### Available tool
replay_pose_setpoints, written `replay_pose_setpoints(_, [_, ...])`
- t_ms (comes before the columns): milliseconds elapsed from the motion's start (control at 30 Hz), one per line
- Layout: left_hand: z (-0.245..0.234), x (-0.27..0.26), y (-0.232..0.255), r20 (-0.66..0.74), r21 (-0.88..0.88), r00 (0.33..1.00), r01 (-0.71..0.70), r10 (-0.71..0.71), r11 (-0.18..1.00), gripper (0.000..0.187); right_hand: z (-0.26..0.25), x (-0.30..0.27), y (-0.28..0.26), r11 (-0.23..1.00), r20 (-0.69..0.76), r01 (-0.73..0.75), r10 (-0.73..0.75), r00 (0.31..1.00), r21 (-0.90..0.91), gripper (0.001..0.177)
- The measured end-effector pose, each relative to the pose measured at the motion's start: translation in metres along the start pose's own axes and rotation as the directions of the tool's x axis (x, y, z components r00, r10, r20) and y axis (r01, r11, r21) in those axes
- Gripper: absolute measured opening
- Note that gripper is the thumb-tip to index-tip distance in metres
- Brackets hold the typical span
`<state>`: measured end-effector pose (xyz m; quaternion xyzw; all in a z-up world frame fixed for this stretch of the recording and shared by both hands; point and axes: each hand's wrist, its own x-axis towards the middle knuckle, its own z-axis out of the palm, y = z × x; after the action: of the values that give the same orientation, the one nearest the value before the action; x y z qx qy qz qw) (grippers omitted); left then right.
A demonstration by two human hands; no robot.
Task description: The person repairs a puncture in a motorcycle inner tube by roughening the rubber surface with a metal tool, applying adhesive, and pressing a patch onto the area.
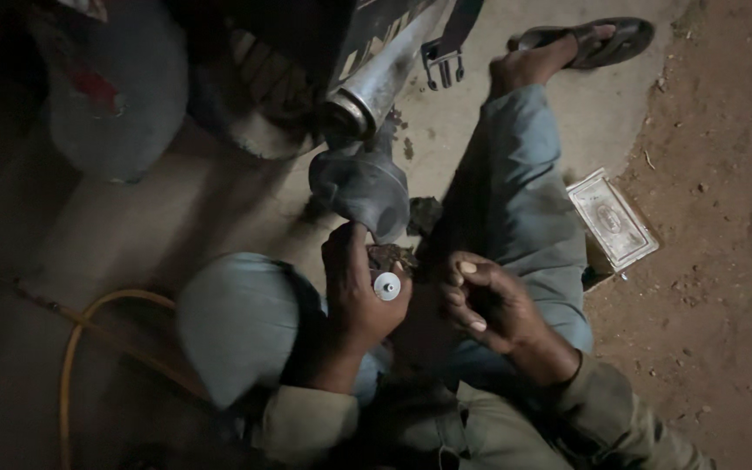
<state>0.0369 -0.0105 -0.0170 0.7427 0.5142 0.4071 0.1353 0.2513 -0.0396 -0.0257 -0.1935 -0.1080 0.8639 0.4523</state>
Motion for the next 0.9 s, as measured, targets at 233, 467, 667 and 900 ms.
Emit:
replay_pose_setpoints(233, [0.001,-0.004,-0.002,0.005,-0.044,1.000,-0.014,0.014,0.999,0.079,-0.007,0.001,0.006,0.998,-0.150,-0.002,-0.007,0.989,-0.060,0.034])
replay_pose_setpoints(467, [0.015,-0.020,-0.012,0.039,-0.088,0.999,0.041,-0.038,0.995,0.085,-0.018,0.002,0.017,0.863,-0.110,0.057,-0.129,0.986,-0.503,0.018])
replay_pose_setpoints(667, [0.010,-0.008,-0.008,0.100,-0.061,0.994,0.053,-0.046,0.997,0.079,-0.026,0.005,0.029,0.806,-0.060,0.137,-0.209,0.976,-0.575,0.016])
replay_pose_setpoints(900, [0.020,-0.001,-0.006,0.098,-0.109,0.995,0.029,-0.018,0.994,0.080,-0.048,0.005,0.027,0.748,-0.208,0.059,-0.258,0.944,-0.661,0.019])
